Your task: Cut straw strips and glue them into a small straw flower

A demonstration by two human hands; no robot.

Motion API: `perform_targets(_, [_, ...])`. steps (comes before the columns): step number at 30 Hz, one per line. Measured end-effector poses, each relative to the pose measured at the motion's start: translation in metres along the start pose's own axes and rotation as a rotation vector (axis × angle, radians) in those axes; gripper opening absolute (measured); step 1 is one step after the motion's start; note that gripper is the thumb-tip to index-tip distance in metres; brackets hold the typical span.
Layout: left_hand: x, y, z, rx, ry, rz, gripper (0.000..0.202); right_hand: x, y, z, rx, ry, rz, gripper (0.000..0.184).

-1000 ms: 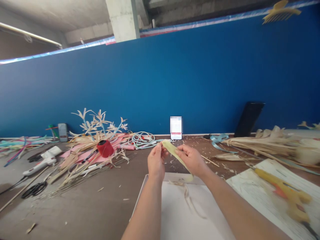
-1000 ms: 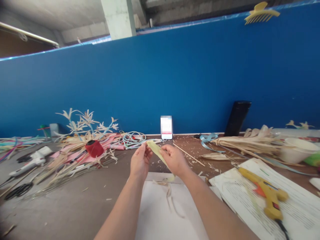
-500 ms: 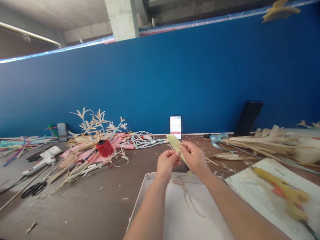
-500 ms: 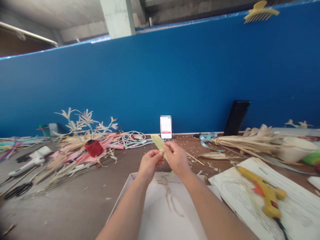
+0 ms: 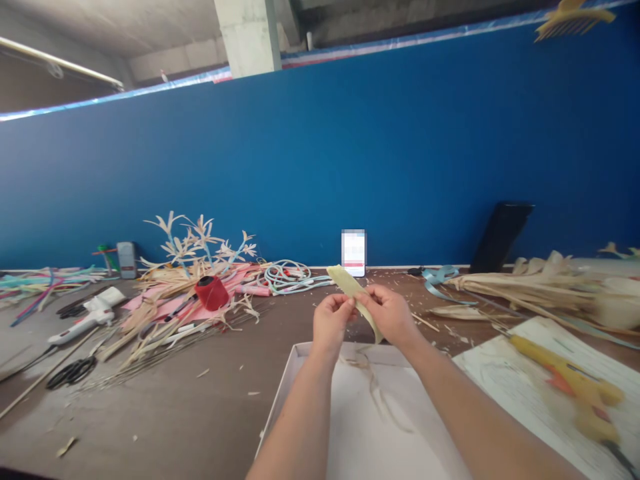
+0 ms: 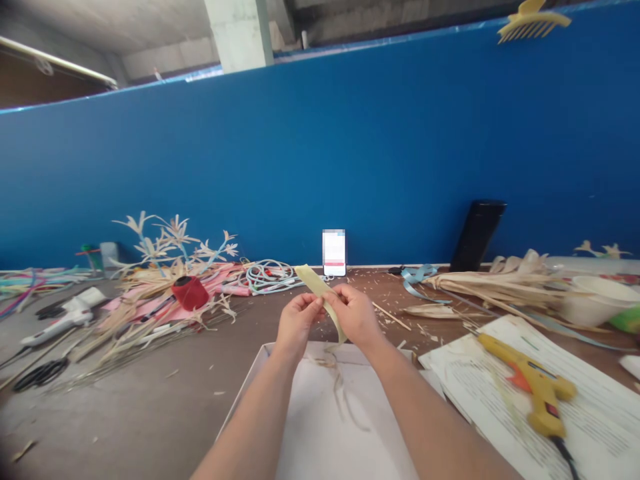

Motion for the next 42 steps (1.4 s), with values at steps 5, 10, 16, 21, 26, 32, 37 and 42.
perform_targets(5, [0.000,-0.002,0.000,0.008,-0.024,-0.019,0.024,-0.004,-0.001,-0.004,-0.067,0.013,0.051,0.032])
perform_targets(10, [0.001,0.003,0.001,0.018,-0.037,0.044,0.023,-0.004,0.002,-0.005,-0.090,0.017,0.103,0.037])
perform_targets(16, [-0.002,0.004,0.003,-0.133,0.020,0.017,0.030,-0.002,0.008,-0.004,-0.028,-0.009,0.166,0.040])
perform_targets(21, [-0.009,-0.012,-0.004,-0.115,0.087,-0.184,0.031,-0.004,0.003,-0.004,-0.014,0.002,0.140,0.037])
perform_targets(26, [-0.008,-0.015,-0.007,-0.058,0.109,-0.115,0.027,-0.004,0.001,-0.001,-0.016,-0.014,0.146,0.038])
perform_targets(32, [-0.007,-0.013,-0.006,-0.058,0.113,-0.082,0.024,-0.004,0.001,-0.002,-0.039,-0.006,0.166,0.038])
perform_targets(37, [-0.008,-0.011,-0.005,-0.083,0.116,-0.076,0.025,-0.005,0.000,-0.001,-0.015,-0.005,0.182,0.040])
perform_targets(42, [-0.011,-0.013,-0.002,-0.185,0.206,-0.118,0.025,-0.005,0.002,-0.003,-0.032,-0.002,0.202,0.037])
Point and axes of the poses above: each hand's wrist, its own x-axis towards the middle knuckle, its own y-axis out of the back of the hand, z = x × y, the point moved 1 cm from there along x, towards the middle knuckle, and after that the axes turned 9 degrees about -z, right-handed, at the moved point
